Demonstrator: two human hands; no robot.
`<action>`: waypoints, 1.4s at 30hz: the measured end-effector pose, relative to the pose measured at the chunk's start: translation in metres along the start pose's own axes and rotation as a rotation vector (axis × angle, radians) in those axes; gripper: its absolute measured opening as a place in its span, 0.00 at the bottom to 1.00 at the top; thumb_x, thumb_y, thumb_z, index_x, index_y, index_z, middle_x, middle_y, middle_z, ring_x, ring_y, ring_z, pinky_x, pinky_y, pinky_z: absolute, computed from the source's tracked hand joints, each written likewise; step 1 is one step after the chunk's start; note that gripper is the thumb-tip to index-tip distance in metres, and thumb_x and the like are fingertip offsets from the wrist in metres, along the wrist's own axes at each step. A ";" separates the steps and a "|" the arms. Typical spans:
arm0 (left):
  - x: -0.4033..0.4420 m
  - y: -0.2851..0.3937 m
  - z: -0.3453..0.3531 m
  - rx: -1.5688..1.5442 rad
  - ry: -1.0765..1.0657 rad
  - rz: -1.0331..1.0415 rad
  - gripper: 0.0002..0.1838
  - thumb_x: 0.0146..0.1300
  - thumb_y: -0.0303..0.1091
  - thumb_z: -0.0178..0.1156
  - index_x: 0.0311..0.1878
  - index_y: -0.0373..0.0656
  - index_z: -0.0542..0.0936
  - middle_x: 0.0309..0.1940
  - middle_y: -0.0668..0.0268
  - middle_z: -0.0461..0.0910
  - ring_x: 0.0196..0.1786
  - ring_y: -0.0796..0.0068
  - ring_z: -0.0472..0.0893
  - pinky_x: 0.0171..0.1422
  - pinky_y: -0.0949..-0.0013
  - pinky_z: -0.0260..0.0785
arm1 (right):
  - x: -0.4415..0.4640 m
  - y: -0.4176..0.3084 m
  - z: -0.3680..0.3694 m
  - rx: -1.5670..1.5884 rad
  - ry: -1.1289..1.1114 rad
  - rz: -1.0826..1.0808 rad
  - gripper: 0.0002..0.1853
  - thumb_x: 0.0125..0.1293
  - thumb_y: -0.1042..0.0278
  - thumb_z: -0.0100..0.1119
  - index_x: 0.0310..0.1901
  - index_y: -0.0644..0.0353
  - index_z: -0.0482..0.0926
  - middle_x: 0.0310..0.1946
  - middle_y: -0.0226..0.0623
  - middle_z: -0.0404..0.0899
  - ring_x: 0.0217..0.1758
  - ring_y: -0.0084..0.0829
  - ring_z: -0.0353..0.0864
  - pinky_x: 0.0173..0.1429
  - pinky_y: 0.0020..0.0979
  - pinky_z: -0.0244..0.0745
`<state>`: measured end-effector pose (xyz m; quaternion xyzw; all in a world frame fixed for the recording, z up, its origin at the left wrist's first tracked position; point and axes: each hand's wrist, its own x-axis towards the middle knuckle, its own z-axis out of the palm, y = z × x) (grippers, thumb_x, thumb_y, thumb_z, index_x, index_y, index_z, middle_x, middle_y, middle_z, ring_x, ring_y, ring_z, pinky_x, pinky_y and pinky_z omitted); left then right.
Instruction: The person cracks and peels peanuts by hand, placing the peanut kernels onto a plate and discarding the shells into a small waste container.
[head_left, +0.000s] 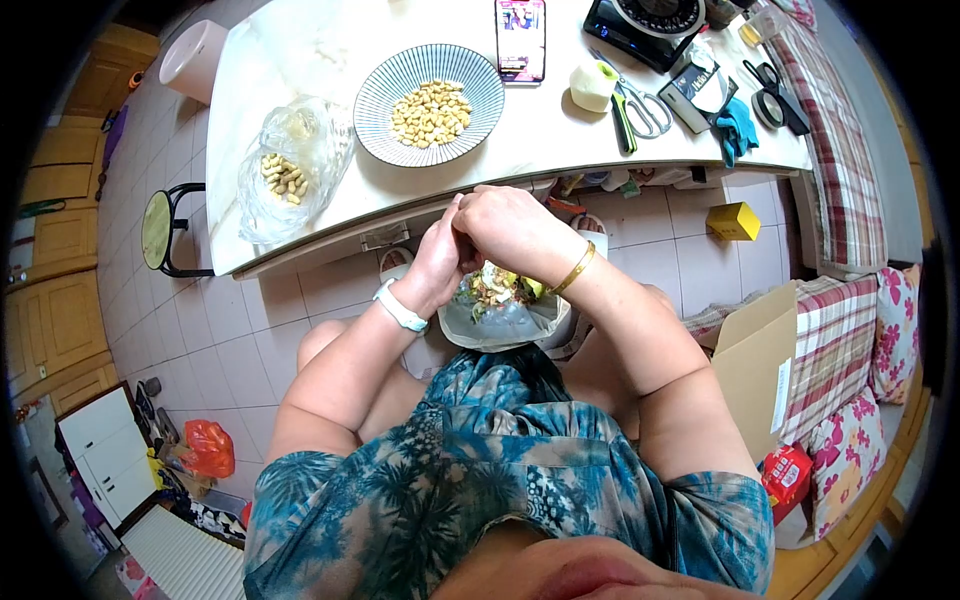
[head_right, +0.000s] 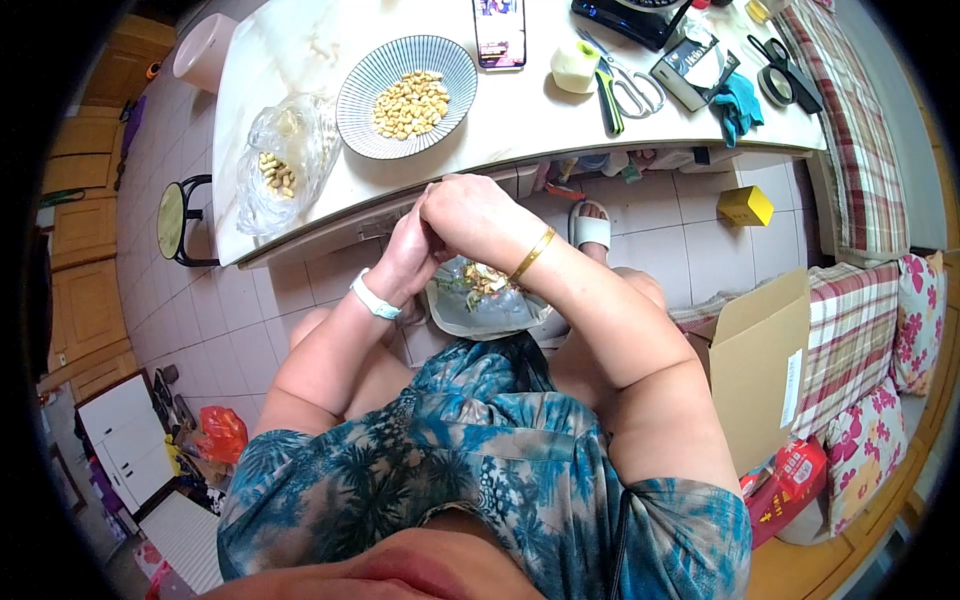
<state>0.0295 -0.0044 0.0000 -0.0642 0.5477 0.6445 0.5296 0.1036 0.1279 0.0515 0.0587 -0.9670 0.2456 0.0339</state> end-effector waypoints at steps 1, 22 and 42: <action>0.000 0.000 0.001 0.000 0.000 -0.001 0.25 0.81 0.57 0.43 0.39 0.47 0.76 0.25 0.70 0.74 0.24 0.77 0.72 0.27 0.73 0.62 | 0.000 0.000 0.000 0.002 0.009 -0.007 0.06 0.50 0.70 0.67 0.29 0.62 0.85 0.33 0.45 0.85 0.41 0.44 0.86 0.48 0.41 0.82; -0.001 0.000 0.002 -0.021 -0.007 -0.003 0.24 0.82 0.56 0.43 0.41 0.47 0.77 0.27 0.71 0.74 0.26 0.78 0.72 0.28 0.74 0.64 | 0.000 -0.002 -0.002 -0.011 -0.030 0.005 0.07 0.50 0.69 0.67 0.31 0.62 0.86 0.34 0.45 0.85 0.42 0.44 0.87 0.48 0.40 0.82; -0.005 0.003 0.003 0.010 -0.023 -0.018 0.25 0.82 0.56 0.41 0.42 0.46 0.77 0.27 0.70 0.75 0.26 0.78 0.72 0.28 0.74 0.64 | 0.000 -0.002 -0.002 -0.018 -0.047 0.015 0.07 0.50 0.69 0.68 0.31 0.61 0.86 0.35 0.45 0.85 0.43 0.44 0.86 0.50 0.41 0.82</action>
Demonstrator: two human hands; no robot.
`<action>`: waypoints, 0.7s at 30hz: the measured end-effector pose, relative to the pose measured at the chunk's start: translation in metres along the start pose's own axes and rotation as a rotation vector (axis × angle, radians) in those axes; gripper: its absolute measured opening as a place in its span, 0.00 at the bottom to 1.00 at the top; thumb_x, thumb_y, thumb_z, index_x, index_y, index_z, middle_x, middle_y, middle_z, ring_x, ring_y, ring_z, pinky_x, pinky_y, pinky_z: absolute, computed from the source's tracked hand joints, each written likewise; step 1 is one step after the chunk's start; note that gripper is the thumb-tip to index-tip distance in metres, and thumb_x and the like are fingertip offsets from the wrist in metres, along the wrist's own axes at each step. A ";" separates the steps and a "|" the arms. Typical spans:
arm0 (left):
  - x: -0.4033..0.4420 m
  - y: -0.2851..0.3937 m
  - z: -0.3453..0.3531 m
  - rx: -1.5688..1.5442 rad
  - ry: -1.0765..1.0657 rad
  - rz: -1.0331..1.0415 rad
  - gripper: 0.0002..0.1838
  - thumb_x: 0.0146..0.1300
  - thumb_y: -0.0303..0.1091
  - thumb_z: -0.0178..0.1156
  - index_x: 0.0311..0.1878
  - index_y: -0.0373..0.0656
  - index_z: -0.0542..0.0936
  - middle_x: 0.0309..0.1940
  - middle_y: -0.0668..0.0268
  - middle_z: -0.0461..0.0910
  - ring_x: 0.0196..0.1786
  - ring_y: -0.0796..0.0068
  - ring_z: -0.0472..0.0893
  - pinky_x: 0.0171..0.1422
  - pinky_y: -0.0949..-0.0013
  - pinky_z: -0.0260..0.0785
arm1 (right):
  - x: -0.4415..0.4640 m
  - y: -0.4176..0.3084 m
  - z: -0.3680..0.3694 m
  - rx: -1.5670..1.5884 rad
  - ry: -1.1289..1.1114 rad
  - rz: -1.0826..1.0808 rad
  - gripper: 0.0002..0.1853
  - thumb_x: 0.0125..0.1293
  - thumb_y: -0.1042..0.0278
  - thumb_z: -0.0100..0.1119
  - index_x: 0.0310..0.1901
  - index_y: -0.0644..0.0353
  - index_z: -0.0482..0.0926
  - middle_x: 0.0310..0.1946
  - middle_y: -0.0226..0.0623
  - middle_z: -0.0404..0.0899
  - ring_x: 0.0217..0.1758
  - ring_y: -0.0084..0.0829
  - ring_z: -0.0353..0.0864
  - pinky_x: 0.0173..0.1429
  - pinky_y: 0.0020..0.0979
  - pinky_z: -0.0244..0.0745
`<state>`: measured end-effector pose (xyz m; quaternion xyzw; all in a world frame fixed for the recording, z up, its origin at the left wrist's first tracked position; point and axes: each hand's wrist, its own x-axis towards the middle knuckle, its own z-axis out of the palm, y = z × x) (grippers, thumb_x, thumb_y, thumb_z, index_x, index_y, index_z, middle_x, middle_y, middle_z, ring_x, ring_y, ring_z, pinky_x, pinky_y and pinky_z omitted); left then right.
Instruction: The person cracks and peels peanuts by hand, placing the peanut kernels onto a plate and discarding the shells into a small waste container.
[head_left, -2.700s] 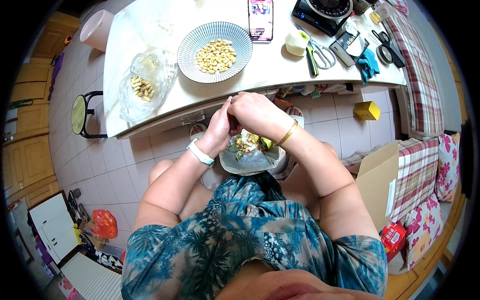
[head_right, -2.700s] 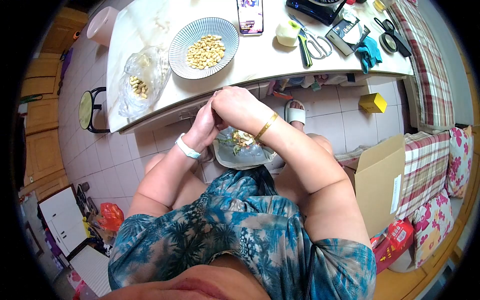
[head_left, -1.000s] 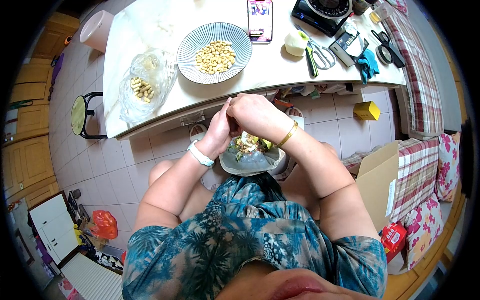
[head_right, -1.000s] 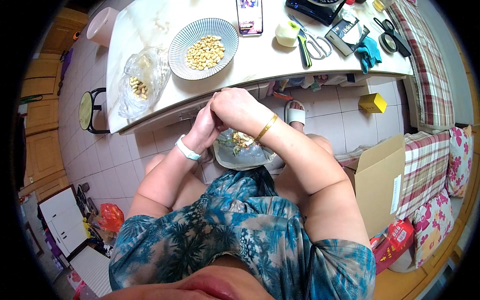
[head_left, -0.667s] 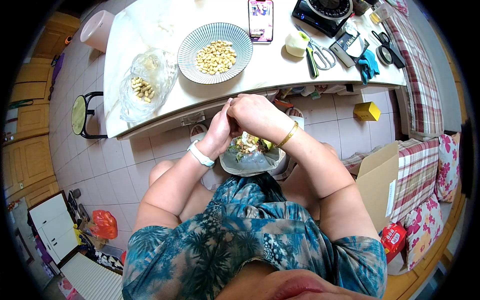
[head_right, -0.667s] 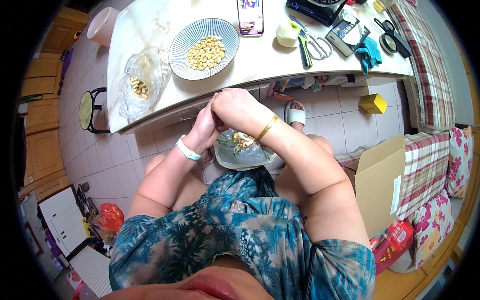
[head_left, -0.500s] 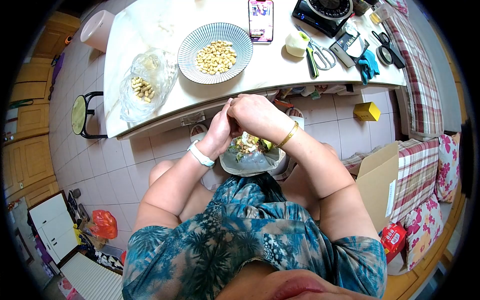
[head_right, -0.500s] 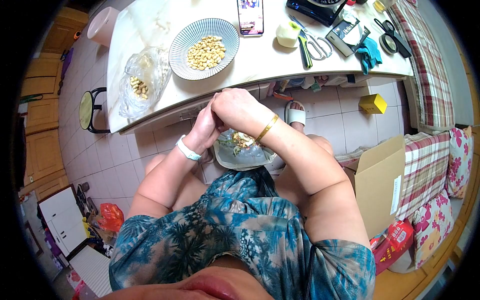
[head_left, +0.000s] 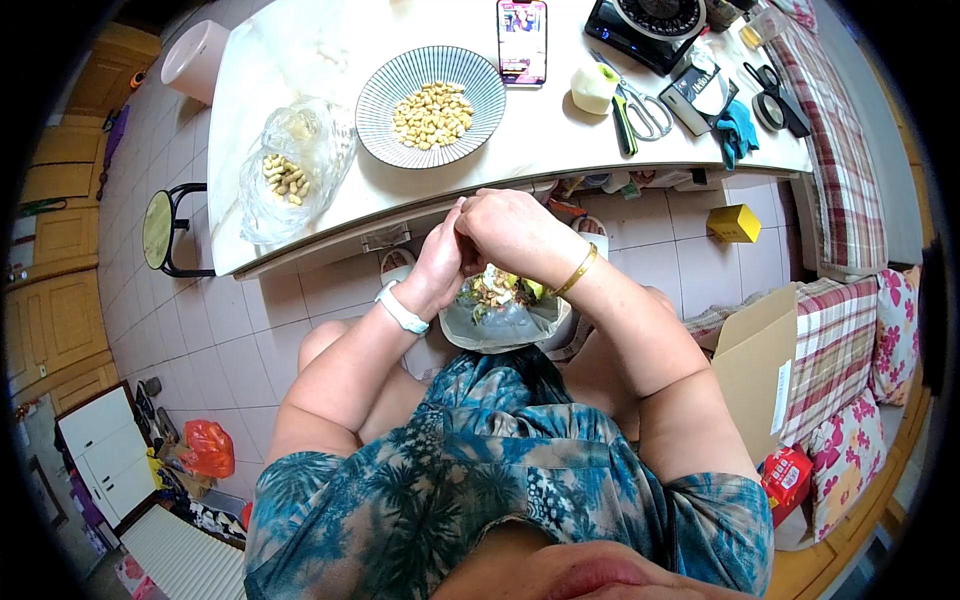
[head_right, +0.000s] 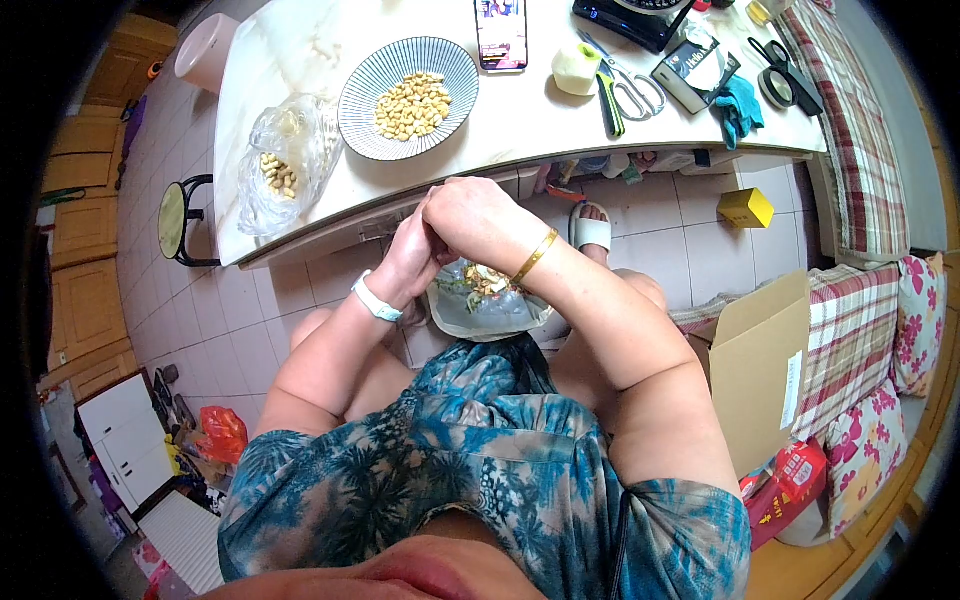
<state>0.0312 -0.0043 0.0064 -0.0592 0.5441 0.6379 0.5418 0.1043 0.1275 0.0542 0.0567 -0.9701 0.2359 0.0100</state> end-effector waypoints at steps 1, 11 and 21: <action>0.002 -0.002 -0.004 0.000 0.000 0.000 0.25 0.82 0.56 0.41 0.42 0.46 0.77 0.27 0.70 0.75 0.26 0.78 0.72 0.28 0.74 0.64 | 0.000 0.000 0.000 -0.004 -0.001 0.004 0.07 0.49 0.69 0.68 0.31 0.61 0.85 0.35 0.45 0.85 0.43 0.44 0.86 0.50 0.41 0.82; 0.002 -0.002 -0.004 -0.014 -0.024 -0.009 0.25 0.82 0.57 0.42 0.41 0.46 0.76 0.26 0.70 0.74 0.24 0.78 0.72 0.26 0.74 0.62 | 0.000 0.000 0.001 0.003 -0.014 0.016 0.07 0.49 0.69 0.68 0.30 0.60 0.86 0.34 0.45 0.85 0.42 0.44 0.86 0.48 0.41 0.82; 0.010 -0.010 -0.016 -0.006 -0.077 -0.016 0.22 0.81 0.57 0.45 0.54 0.50 0.79 0.38 0.72 0.81 0.34 0.81 0.78 0.36 0.75 0.72 | 0.000 0.000 0.000 0.009 0.006 0.000 0.09 0.44 0.68 0.71 0.30 0.61 0.86 0.35 0.44 0.86 0.43 0.44 0.87 0.49 0.40 0.82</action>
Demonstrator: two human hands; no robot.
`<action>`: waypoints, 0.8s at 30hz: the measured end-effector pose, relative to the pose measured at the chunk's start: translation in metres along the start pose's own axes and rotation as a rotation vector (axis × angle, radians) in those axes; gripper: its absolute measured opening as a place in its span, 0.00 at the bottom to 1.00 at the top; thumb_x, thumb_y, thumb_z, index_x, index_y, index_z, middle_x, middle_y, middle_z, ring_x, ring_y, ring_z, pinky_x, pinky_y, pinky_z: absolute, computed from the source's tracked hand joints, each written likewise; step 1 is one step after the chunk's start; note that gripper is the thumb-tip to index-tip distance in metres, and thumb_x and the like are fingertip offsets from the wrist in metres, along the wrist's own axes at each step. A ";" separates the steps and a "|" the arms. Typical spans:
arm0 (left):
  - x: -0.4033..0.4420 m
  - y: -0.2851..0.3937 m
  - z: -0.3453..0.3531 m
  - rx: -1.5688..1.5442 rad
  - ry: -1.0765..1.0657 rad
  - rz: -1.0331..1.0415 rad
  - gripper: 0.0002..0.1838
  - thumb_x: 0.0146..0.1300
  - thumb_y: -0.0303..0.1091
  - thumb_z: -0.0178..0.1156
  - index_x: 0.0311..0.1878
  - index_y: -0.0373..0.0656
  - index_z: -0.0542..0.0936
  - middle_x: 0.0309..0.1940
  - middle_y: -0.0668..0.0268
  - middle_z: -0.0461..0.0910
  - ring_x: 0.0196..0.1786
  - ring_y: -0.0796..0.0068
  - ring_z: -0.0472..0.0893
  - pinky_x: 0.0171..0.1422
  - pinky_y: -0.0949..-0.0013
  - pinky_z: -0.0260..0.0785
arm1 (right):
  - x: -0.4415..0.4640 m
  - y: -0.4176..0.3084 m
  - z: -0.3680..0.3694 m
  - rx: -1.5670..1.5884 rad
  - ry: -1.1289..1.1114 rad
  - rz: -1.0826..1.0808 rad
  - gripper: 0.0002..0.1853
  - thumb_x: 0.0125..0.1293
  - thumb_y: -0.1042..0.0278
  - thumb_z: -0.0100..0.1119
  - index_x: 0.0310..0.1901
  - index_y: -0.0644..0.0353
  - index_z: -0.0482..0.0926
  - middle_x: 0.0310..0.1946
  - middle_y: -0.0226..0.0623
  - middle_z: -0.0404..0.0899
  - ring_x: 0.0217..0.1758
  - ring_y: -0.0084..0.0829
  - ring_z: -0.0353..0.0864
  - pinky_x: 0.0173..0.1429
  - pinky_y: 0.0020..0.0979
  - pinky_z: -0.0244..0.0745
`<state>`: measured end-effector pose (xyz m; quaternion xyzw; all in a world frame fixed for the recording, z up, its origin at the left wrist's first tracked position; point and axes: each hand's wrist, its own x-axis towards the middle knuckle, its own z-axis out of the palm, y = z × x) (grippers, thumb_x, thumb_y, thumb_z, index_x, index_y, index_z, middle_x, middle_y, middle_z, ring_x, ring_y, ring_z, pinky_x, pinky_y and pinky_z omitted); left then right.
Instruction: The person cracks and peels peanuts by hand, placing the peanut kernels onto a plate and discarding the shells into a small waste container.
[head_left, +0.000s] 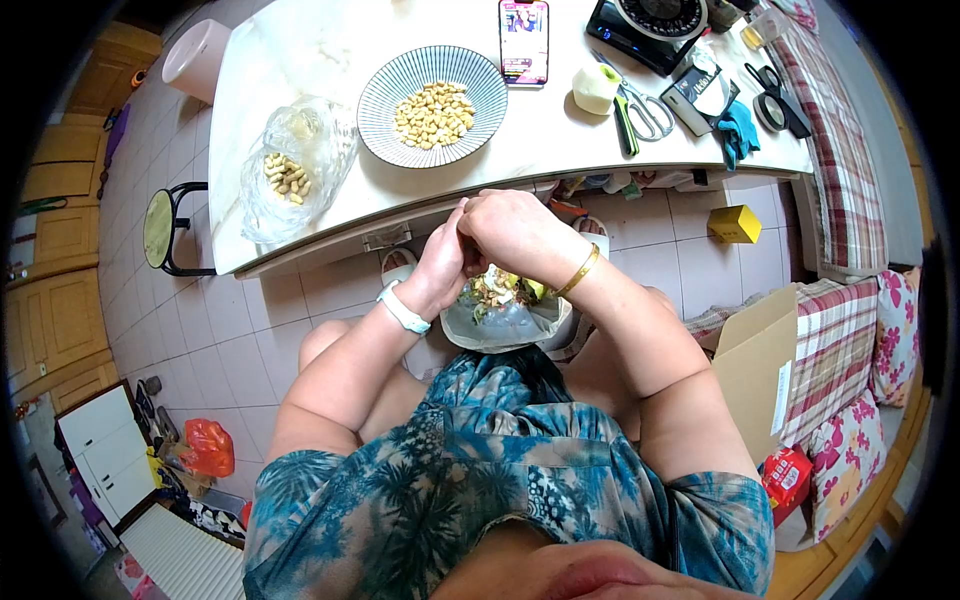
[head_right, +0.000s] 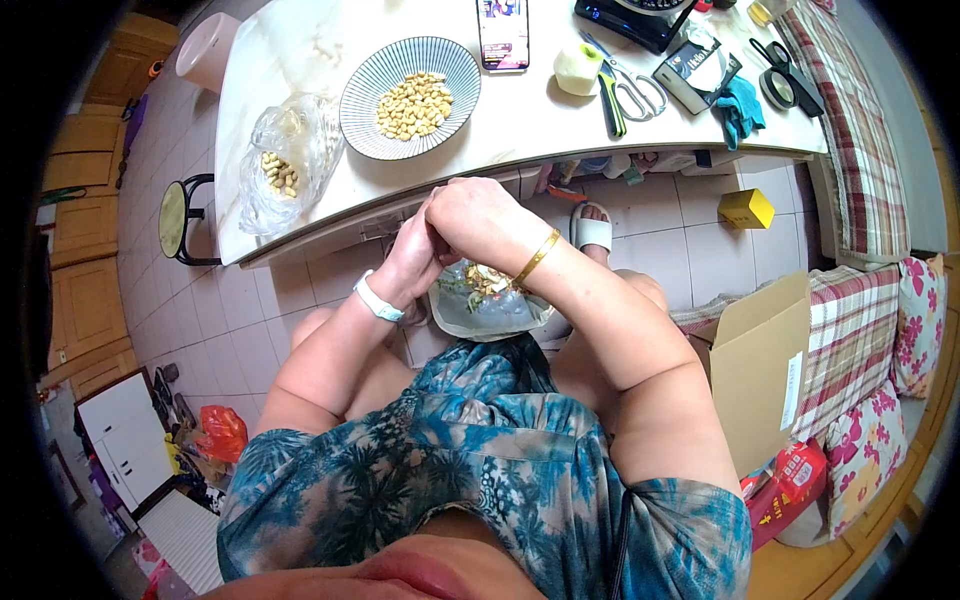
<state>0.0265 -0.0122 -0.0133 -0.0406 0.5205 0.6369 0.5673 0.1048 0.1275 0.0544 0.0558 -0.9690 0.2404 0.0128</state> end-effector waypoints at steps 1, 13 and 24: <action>0.000 0.000 -0.001 0.000 0.000 0.000 0.22 0.81 0.57 0.45 0.54 0.50 0.79 0.38 0.72 0.81 0.34 0.81 0.78 0.36 0.75 0.72 | 0.000 0.000 0.000 -0.001 0.006 0.001 0.13 0.40 0.67 0.73 0.30 0.61 0.87 0.35 0.45 0.87 0.43 0.44 0.87 0.50 0.40 0.82; -0.003 0.002 0.002 0.003 -0.008 -0.008 0.21 0.81 0.55 0.44 0.51 0.50 0.79 0.35 0.73 0.79 0.31 0.82 0.75 0.33 0.76 0.68 | -0.001 -0.001 -0.003 -0.014 0.002 -0.023 0.07 0.47 0.69 0.70 0.29 0.61 0.86 0.35 0.45 0.85 0.42 0.44 0.87 0.48 0.40 0.82; -0.001 0.001 -0.001 0.017 -0.024 -0.009 0.22 0.81 0.57 0.44 0.52 0.51 0.79 0.36 0.74 0.79 0.32 0.82 0.76 0.34 0.76 0.70 | -0.001 0.000 -0.001 -0.024 -0.017 -0.006 0.07 0.49 0.70 0.68 0.30 0.61 0.86 0.35 0.45 0.85 0.42 0.44 0.86 0.49 0.40 0.82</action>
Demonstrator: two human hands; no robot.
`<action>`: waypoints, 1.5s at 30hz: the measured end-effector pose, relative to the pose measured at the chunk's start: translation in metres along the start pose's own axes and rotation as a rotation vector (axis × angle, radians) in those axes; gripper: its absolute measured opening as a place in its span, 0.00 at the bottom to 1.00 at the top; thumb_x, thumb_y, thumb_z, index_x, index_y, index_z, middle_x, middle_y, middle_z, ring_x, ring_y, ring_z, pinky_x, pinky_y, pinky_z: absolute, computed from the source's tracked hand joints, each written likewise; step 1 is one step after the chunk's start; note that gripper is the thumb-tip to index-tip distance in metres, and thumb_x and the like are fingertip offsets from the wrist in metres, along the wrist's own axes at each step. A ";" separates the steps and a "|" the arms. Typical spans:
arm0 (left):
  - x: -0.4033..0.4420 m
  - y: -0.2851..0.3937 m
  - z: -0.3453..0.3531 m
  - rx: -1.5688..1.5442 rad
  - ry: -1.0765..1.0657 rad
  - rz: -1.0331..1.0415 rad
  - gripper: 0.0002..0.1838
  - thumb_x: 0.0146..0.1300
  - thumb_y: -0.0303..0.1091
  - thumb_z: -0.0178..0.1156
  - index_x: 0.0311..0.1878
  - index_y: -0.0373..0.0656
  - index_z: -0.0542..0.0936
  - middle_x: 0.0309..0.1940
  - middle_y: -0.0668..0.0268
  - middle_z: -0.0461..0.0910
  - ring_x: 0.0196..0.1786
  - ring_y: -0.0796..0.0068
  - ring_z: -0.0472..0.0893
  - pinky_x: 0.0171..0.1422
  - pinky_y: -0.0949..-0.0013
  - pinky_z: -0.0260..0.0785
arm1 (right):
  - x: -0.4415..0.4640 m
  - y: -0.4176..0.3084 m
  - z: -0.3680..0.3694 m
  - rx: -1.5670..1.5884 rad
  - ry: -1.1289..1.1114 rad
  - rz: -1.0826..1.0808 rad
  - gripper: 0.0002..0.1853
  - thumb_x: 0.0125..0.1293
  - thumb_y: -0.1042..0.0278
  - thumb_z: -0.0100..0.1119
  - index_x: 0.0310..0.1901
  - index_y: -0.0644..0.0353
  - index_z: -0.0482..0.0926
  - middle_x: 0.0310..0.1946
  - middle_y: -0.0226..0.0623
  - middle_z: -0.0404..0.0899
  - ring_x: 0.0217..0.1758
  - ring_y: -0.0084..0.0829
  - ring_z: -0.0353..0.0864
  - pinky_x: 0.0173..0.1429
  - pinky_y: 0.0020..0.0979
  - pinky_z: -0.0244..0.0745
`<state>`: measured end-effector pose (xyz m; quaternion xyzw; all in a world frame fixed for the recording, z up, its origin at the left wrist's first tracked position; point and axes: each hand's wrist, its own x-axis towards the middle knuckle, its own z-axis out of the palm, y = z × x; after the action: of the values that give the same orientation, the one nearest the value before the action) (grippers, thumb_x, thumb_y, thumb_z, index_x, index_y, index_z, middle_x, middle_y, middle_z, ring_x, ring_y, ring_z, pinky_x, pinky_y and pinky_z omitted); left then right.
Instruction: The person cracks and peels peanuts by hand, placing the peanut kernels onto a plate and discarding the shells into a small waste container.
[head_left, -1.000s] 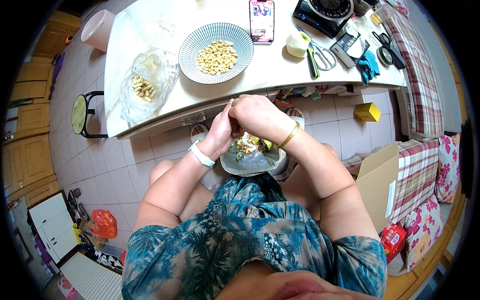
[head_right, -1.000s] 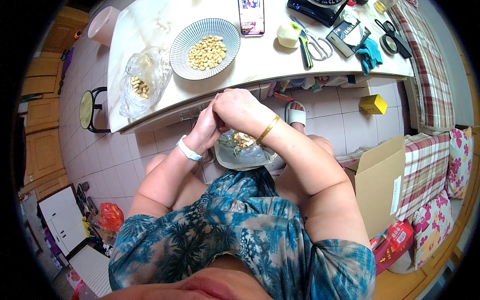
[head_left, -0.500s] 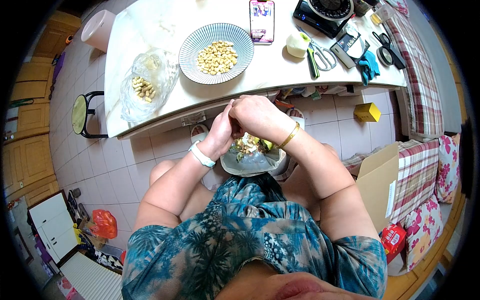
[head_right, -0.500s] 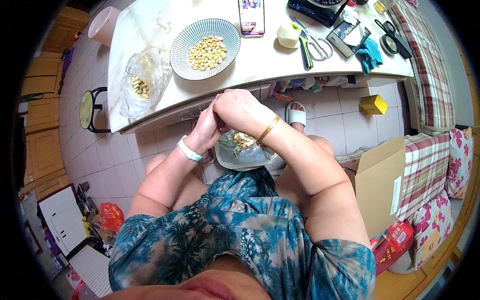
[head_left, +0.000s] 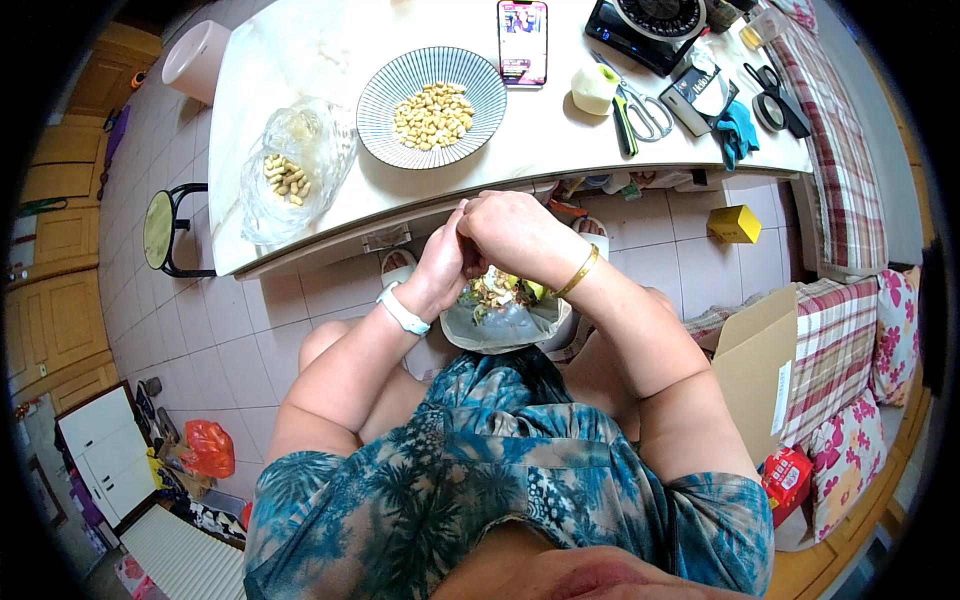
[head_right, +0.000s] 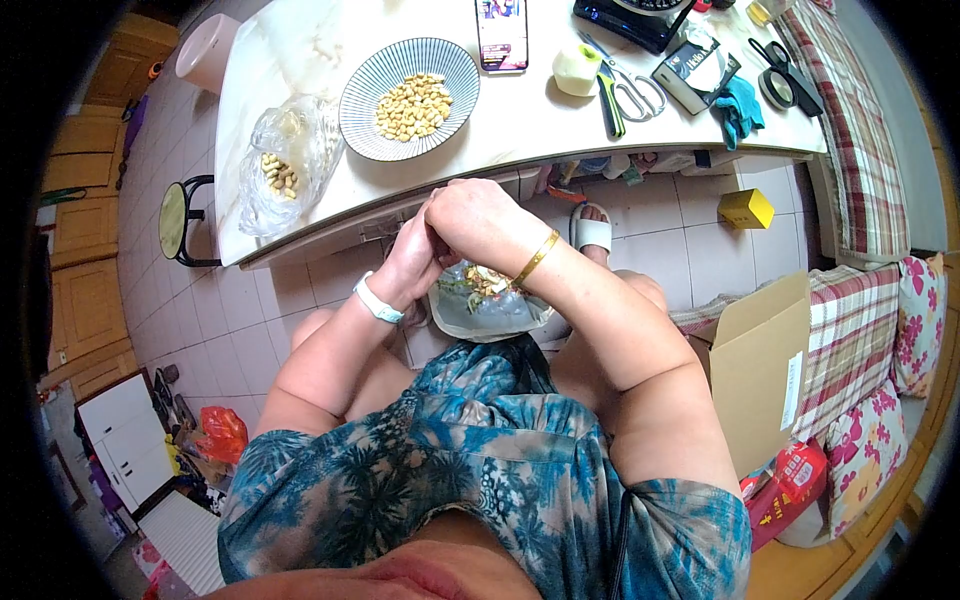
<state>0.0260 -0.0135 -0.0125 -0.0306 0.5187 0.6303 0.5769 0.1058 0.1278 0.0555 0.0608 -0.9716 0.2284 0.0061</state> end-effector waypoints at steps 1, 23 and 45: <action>0.000 0.000 0.000 0.000 0.000 0.000 0.22 0.81 0.57 0.44 0.52 0.51 0.79 0.36 0.74 0.79 0.32 0.82 0.76 0.34 0.76 0.70 | 0.000 0.000 0.000 -0.003 -0.009 0.005 0.06 0.49 0.70 0.68 0.30 0.61 0.86 0.35 0.45 0.85 0.42 0.44 0.87 0.49 0.40 0.82; -0.002 0.003 0.003 -0.021 0.015 0.033 0.22 0.81 0.57 0.43 0.49 0.50 0.78 0.33 0.73 0.77 0.29 0.81 0.74 0.31 0.75 0.67 | 0.002 0.001 0.001 0.045 -0.030 0.007 0.05 0.50 0.72 0.68 0.31 0.61 0.87 0.33 0.47 0.85 0.41 0.46 0.86 0.49 0.41 0.82; -0.005 0.006 0.016 -0.010 0.088 0.029 0.26 0.82 0.57 0.41 0.40 0.44 0.76 0.26 0.69 0.75 0.24 0.77 0.73 0.26 0.74 0.61 | -0.001 -0.001 0.000 0.050 -0.017 0.008 0.10 0.47 0.71 0.71 0.31 0.65 0.86 0.33 0.49 0.86 0.41 0.46 0.87 0.49 0.41 0.83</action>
<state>0.0320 -0.0049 0.0025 -0.0535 0.5409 0.6391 0.5442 0.1065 0.1268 0.0559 0.0588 -0.9659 0.2519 -0.0047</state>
